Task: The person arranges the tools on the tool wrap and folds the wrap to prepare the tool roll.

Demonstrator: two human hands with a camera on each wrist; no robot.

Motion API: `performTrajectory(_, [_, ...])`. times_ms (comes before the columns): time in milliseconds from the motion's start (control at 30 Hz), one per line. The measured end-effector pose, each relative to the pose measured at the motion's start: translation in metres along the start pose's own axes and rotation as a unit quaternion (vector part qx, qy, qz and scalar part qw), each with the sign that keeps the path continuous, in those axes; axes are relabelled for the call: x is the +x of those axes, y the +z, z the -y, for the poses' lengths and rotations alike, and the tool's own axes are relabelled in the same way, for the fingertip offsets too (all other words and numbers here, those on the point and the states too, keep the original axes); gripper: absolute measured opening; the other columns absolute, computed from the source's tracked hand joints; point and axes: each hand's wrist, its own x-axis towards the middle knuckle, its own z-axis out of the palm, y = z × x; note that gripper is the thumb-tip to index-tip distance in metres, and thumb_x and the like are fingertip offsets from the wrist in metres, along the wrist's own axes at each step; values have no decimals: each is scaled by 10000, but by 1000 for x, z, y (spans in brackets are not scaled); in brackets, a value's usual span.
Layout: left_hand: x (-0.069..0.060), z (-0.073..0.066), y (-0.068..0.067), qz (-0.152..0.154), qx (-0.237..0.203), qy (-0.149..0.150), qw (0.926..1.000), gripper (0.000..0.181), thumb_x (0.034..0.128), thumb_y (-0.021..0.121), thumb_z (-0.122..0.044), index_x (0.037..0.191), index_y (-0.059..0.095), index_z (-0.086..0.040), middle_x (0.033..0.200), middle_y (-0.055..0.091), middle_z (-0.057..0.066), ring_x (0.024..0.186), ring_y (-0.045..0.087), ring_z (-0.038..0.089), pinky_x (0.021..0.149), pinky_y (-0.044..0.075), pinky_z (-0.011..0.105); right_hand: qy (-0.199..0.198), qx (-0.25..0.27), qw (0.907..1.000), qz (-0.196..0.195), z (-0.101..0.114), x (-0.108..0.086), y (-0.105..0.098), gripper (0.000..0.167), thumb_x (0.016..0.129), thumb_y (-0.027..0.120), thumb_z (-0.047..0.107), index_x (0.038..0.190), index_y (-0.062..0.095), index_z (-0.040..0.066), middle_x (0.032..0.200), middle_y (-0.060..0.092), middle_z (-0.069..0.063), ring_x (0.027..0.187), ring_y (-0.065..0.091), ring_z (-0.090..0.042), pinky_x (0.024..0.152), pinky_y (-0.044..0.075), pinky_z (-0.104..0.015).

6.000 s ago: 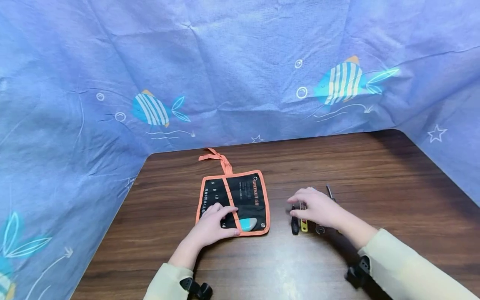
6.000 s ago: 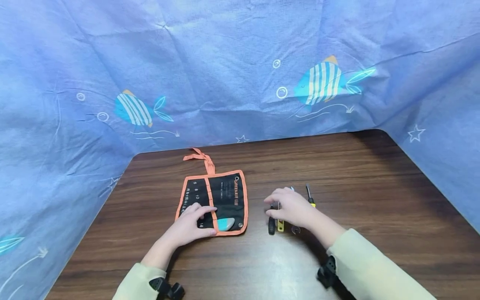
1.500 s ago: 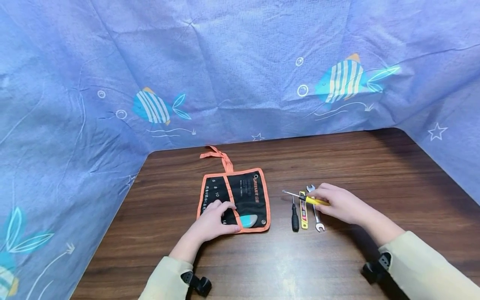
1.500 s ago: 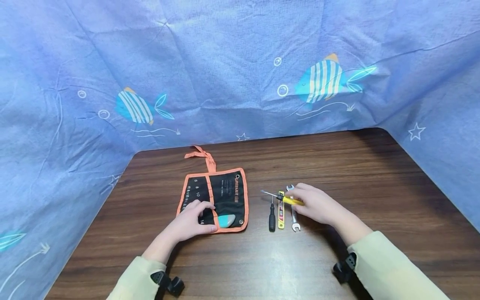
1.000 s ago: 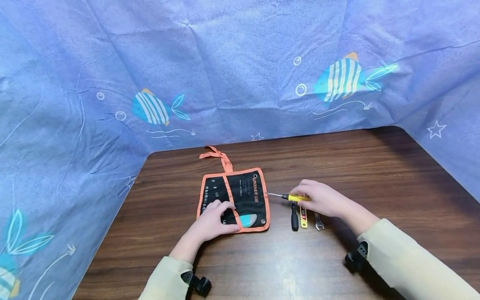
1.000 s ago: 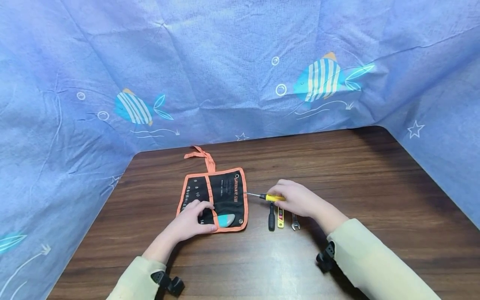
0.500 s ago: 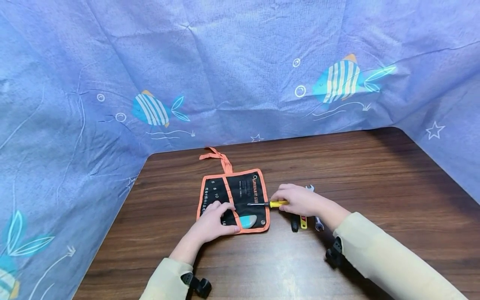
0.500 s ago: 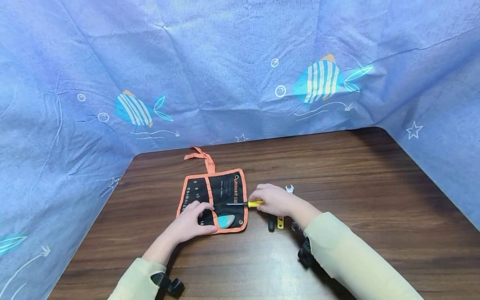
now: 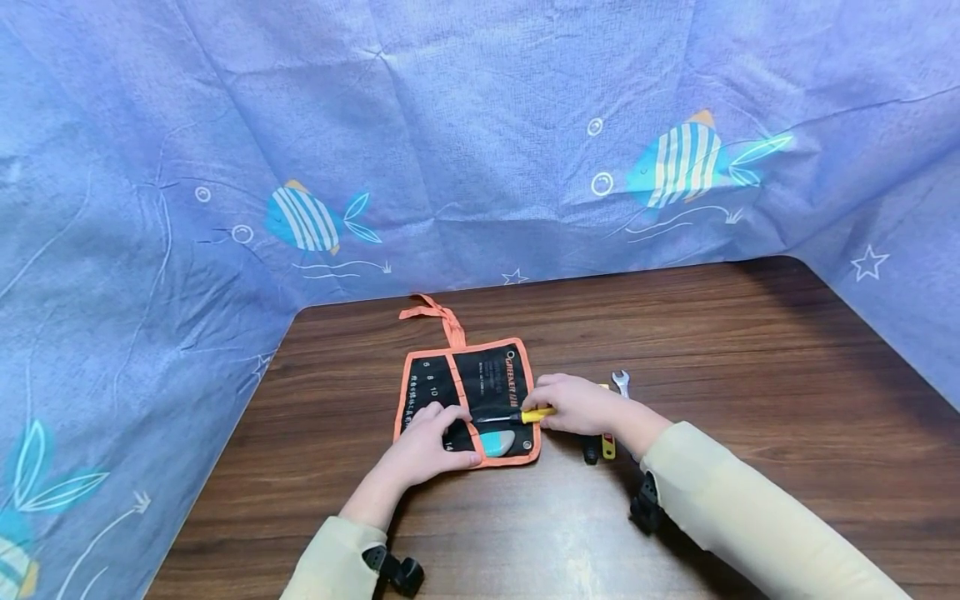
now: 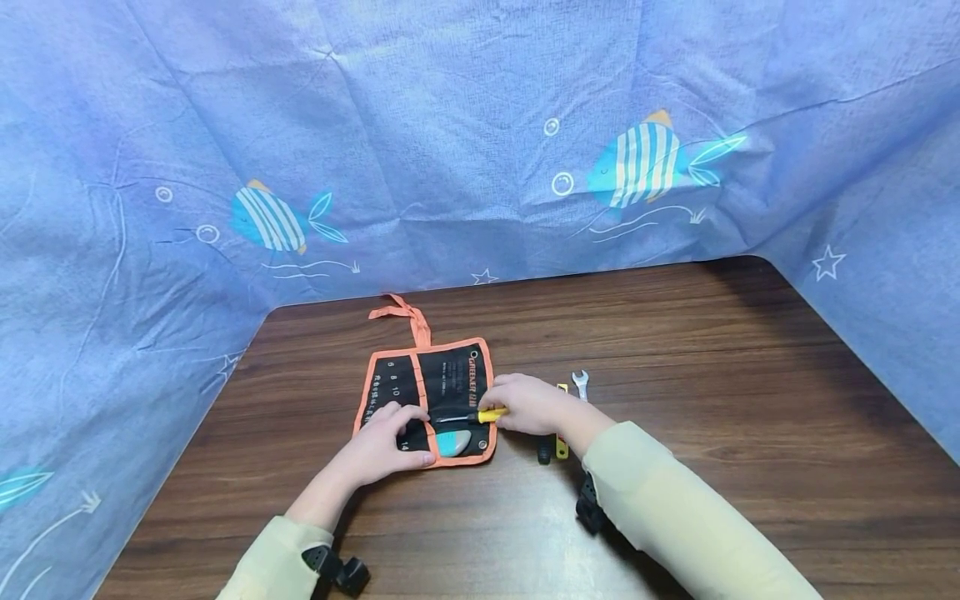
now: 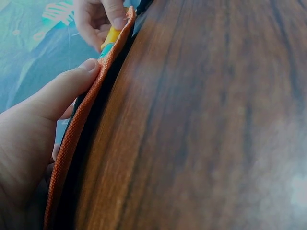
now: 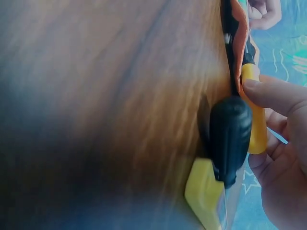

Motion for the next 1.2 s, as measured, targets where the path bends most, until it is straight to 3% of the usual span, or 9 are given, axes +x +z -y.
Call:
performTrajectory(233, [0,-2,0,35,34,-17,10000,613,726,641,-669,1216,542,-314,955,459,-44,945,420,160,785,395,377,53,72,10000,44,6,7,6,258,863,663,124,1120,665,147,1046,568,32,939,521,-137,845,439,-375])
performTrajectory(767, [0,2,3,-193,161,124,9996,640,723,621,-696,1220,554,-299,936,455,-55,874,419,136,733,393,339,98,-79,9999,20,14,21,11,247,866,664,144,1112,675,165,947,557,61,864,510,-112,792,440,-352])
performTrajectory(1200, [0,2,5,-233,223,85,9994,659,717,610,-712,1235,553,-308,931,444,-66,868,411,129,718,384,319,114,-162,9998,-8,13,19,13,252,872,663,146,1121,662,188,1018,564,47,946,516,-140,843,433,-373])
